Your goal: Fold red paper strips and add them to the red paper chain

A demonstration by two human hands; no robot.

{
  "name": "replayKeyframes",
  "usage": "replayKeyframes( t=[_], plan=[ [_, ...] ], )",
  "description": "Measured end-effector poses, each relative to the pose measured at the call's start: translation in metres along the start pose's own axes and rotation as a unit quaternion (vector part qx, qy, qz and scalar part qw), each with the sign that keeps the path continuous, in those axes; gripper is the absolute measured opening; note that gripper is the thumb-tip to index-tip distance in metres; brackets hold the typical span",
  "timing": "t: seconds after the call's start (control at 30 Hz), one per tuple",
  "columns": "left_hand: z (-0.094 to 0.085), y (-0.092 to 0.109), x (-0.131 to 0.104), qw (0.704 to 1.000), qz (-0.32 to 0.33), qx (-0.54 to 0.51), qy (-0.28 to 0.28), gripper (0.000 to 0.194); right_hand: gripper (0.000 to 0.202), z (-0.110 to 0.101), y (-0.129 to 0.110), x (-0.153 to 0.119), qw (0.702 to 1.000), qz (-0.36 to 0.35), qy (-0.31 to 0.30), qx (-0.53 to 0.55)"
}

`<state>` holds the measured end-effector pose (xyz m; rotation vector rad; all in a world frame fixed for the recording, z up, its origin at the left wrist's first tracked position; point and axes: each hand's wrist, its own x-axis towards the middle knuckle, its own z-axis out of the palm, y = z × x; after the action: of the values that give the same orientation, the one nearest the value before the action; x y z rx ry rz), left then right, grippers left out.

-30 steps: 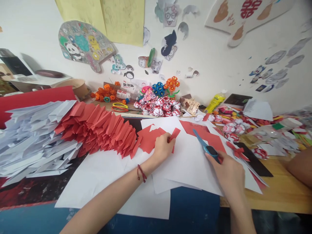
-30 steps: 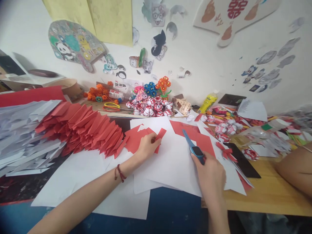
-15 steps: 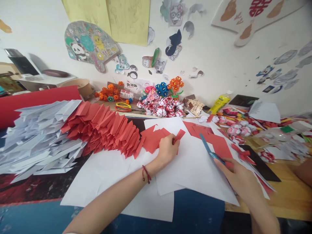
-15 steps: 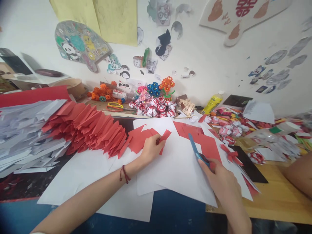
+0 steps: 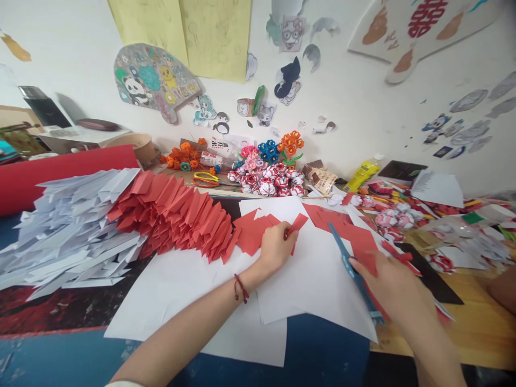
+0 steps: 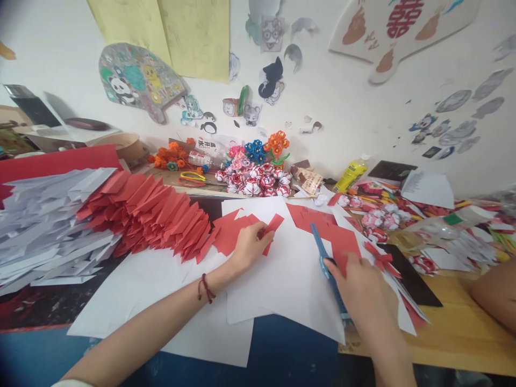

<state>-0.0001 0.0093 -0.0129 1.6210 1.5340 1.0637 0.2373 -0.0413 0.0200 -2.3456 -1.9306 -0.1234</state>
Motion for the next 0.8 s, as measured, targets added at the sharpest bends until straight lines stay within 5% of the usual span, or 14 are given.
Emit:
replayKeyframes(
  t=[0.1, 0.23, 0.3, 0.4, 0.5, 0.57, 0.8],
  plan=[
    [-0.009, 0.001, 0.004, 0.996, 0.042, -0.071, 0.017, 0.020, 0.048, -0.017, -0.042, 0.019, 0.982, -0.041, 0.073, 0.172],
    [-0.021, -0.002, 0.014, 0.985, 0.068, -0.160, 0.007, 0.024, 0.050, -0.002, -0.116, 0.049, 0.862, -0.141, 0.028, 0.487],
    [-0.028, -0.003, 0.016, 0.989, 0.064, -0.130, 0.018, 0.023, 0.050, 0.013, -0.145, 0.057, 0.790, -0.160, -0.037, 0.591],
    [-0.041, 0.002, 0.014, 0.998, 0.048, 0.034, 0.038, 0.023, 0.042, 0.030, -0.163, 0.062, 0.740, -0.175, -0.015, 0.649],
    [-0.052, 0.015, 0.008, 0.963, 0.071, 0.254, 0.050, 0.023, 0.040, 0.036, -0.162, 0.061, 0.716, -0.181, -0.023, 0.674],
    [-0.057, 0.021, 0.007, 0.949, 0.067, 0.303, 0.056, 0.029, 0.040, 0.038, -0.160, 0.060, 0.707, -0.170, -0.039, 0.685],
    [-0.056, 0.011, 0.016, 0.995, 0.046, 0.048, 0.074, 0.017, 0.031, 0.043, -0.158, 0.055, 0.746, -0.259, -0.025, 0.613]
  ],
)
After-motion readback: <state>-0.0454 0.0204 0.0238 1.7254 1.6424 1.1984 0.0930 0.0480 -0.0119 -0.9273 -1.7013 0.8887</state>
